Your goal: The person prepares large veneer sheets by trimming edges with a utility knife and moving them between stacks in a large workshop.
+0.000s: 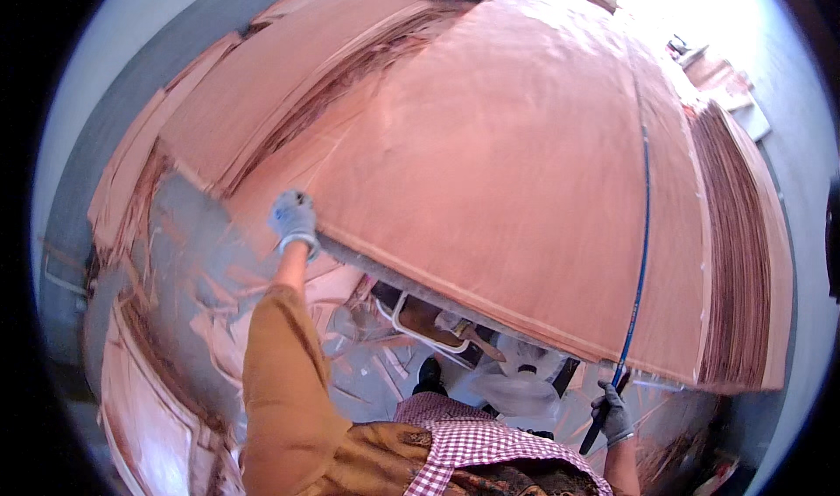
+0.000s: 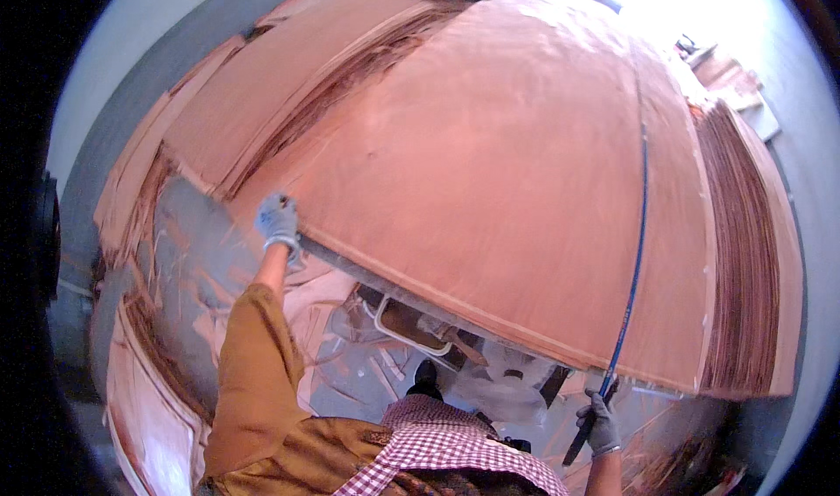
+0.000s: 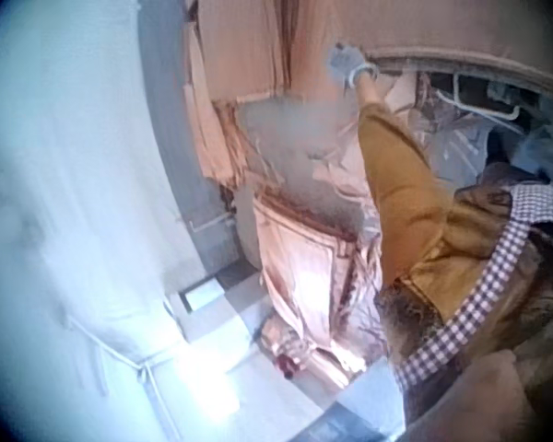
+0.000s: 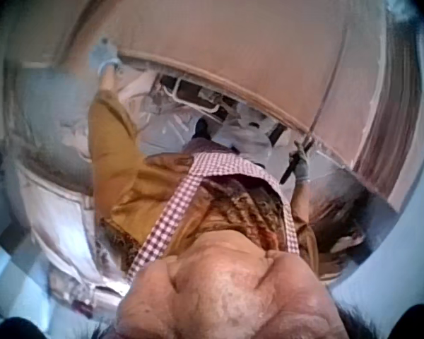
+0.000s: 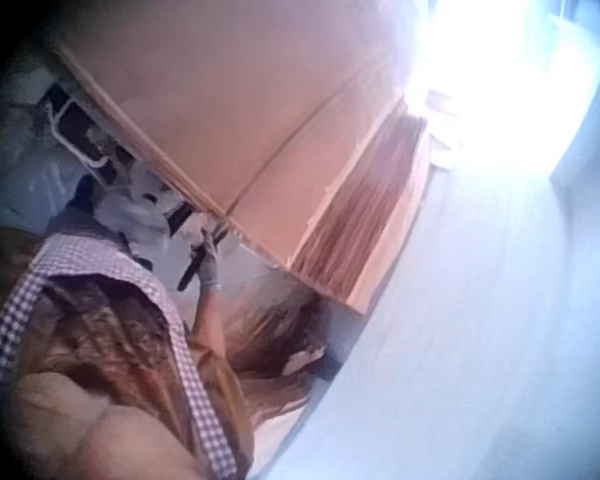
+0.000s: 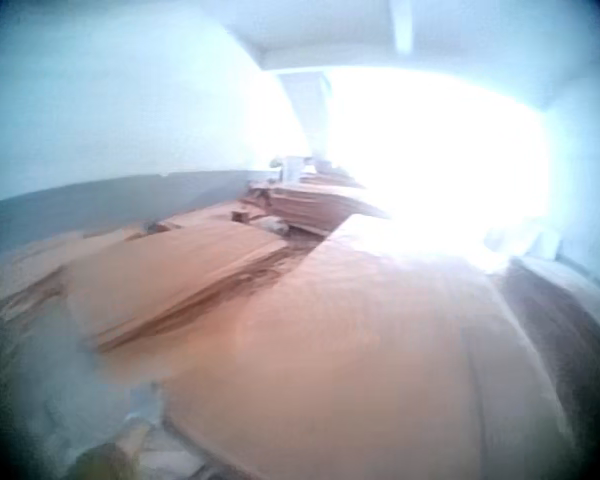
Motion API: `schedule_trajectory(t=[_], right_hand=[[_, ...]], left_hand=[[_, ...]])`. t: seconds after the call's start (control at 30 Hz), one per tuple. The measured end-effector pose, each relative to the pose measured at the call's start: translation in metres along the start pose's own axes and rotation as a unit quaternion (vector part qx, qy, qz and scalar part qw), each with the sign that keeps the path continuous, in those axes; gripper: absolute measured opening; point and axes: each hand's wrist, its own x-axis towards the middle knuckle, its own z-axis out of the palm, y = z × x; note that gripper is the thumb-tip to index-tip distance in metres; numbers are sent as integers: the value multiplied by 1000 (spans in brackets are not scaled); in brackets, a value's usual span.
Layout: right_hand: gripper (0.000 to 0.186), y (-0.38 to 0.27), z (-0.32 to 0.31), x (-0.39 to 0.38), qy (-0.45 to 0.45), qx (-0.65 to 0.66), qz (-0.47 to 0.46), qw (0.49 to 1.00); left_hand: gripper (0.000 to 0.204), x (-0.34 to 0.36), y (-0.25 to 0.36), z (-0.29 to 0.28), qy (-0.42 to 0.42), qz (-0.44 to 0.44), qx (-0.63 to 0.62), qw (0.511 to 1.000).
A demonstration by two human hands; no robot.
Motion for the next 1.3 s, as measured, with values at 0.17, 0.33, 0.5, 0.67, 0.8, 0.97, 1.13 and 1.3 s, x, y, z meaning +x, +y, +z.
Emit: schedule_trajectory(t=[0.17,0.33,0.5,0.67,0.8,0.97,1.13,1.3], right_hand=[[39,29,-40,0,24,10,-18,1000],[35,33,-40,-26,88,16,-83,993],[28,49,-67,-71,179,-34,-100,978],[25,84,-111,-125,185,-9,-115,976],[25,101,-124,-153,171,-10,-105,980],[27,96,-122,-155,135,1,-67,989],[28,90,-107,-141,73,0,-68,995],[26,66,-84,-116,14,-46,-93,994]], left_hand=[[10,-8,56,-19,14,167,-101,981],[10,-82,202,-56,-57,454,-233,858],[9,-195,335,-49,-142,505,-194,829],[16,-254,381,-64,-219,490,-134,833],[18,-276,376,-46,-232,513,-82,822],[34,-308,350,-26,-207,531,-74,818],[48,-278,328,-25,-331,477,-132,803],[57,-169,210,18,-41,288,-18,956]])
